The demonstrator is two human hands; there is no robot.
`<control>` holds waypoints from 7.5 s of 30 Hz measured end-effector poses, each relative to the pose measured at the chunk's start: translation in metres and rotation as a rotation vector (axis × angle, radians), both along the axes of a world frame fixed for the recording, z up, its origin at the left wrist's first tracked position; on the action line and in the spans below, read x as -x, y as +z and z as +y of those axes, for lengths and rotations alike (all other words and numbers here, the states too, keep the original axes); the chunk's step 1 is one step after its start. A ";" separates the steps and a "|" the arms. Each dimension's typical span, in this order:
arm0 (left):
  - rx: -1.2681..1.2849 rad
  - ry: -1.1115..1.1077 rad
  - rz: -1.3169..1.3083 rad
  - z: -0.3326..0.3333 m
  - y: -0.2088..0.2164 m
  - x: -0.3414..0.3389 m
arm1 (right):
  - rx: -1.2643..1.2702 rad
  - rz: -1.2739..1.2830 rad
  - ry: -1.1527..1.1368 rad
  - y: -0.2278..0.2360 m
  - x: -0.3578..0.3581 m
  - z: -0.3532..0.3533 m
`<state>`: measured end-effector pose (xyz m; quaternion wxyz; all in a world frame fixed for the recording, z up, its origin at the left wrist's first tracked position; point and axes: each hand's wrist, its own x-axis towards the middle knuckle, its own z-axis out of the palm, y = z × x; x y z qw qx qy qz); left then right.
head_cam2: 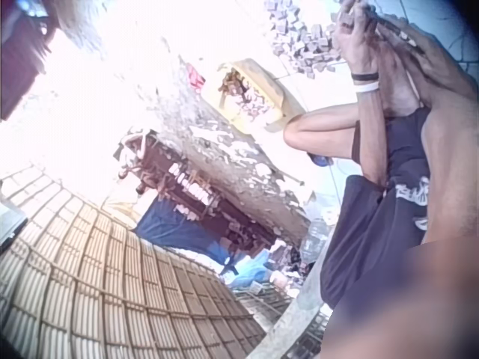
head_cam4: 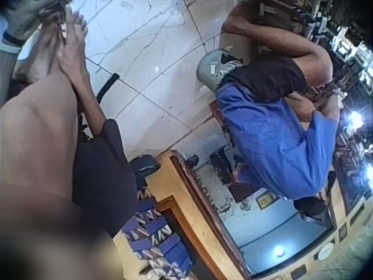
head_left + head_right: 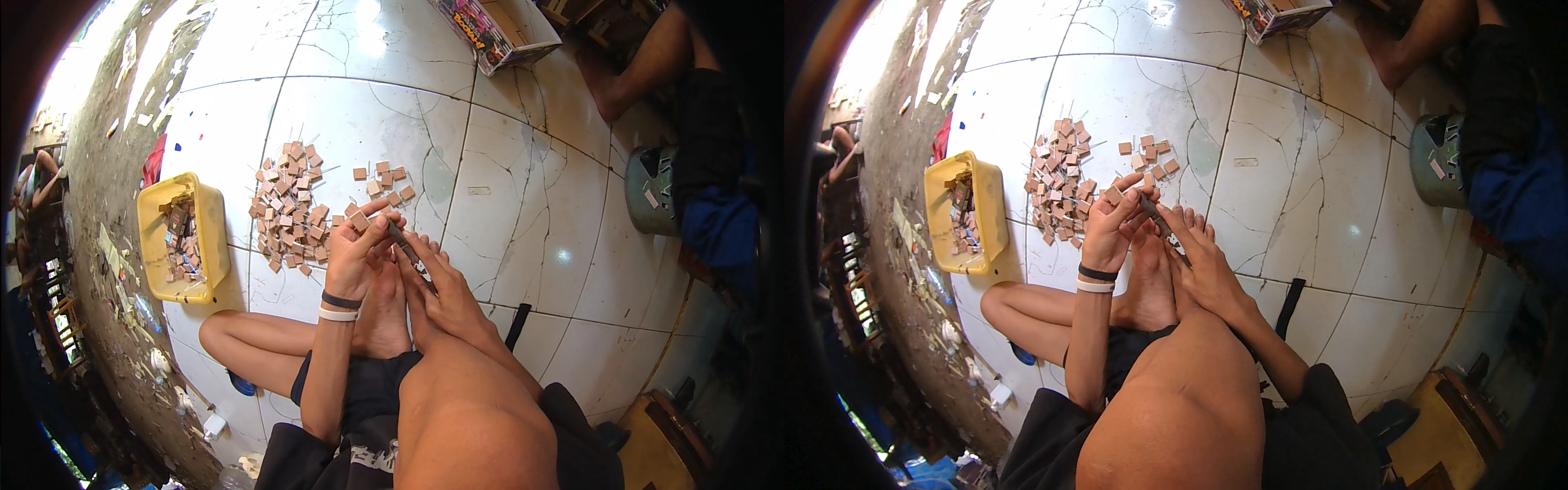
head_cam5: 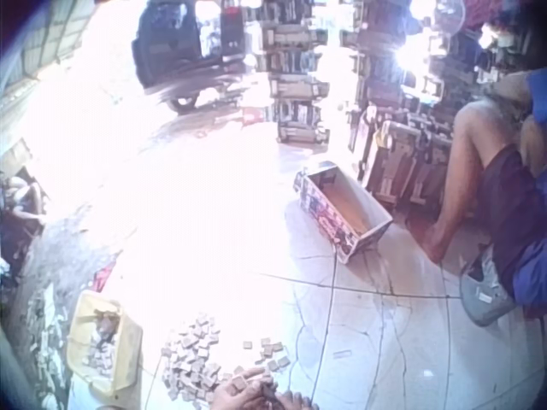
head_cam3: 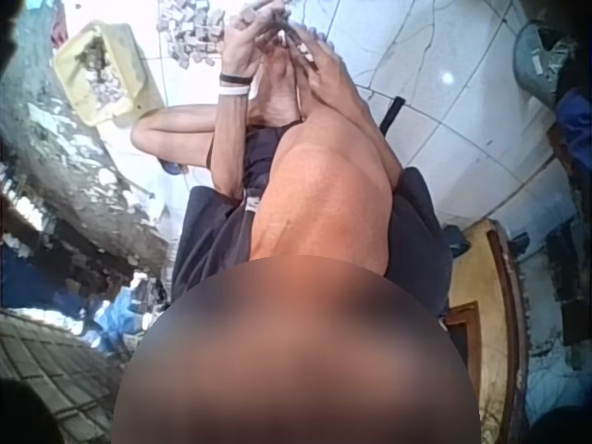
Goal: The person sits on the floor and uses a utility knife to trim and shape small wooden blocks. They pick up blocks from a pile, shave off edges, and place the finished pieces back onto the floor.
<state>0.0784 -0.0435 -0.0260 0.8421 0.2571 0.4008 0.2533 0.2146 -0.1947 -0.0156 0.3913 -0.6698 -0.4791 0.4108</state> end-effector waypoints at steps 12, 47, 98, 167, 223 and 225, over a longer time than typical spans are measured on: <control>0.015 -0.034 -0.088 0.004 -0.017 0.007 | 0.326 0.930 0.160 0.001 -0.042 0.002; -0.472 -0.069 0.169 -0.005 -0.008 -0.002 | 0.435 0.993 0.038 0.009 -0.046 -0.004; -1.234 -0.276 1.064 0.031 -0.068 0.002 | 0.287 0.095 -0.323 -0.044 -0.020 -0.017; -0.822 0.117 0.477 -0.005 -0.026 -0.011 | 0.412 0.098 -0.103 0.014 -0.011 0.018; -0.658 0.397 0.206 0.003 -0.035 -0.010 | 0.577 0.852 0.063 -0.031 0.005 0.026; -0.704 0.463 0.254 0.000 -0.039 -0.012 | 0.433 0.057 0.039 -0.029 0.020 0.034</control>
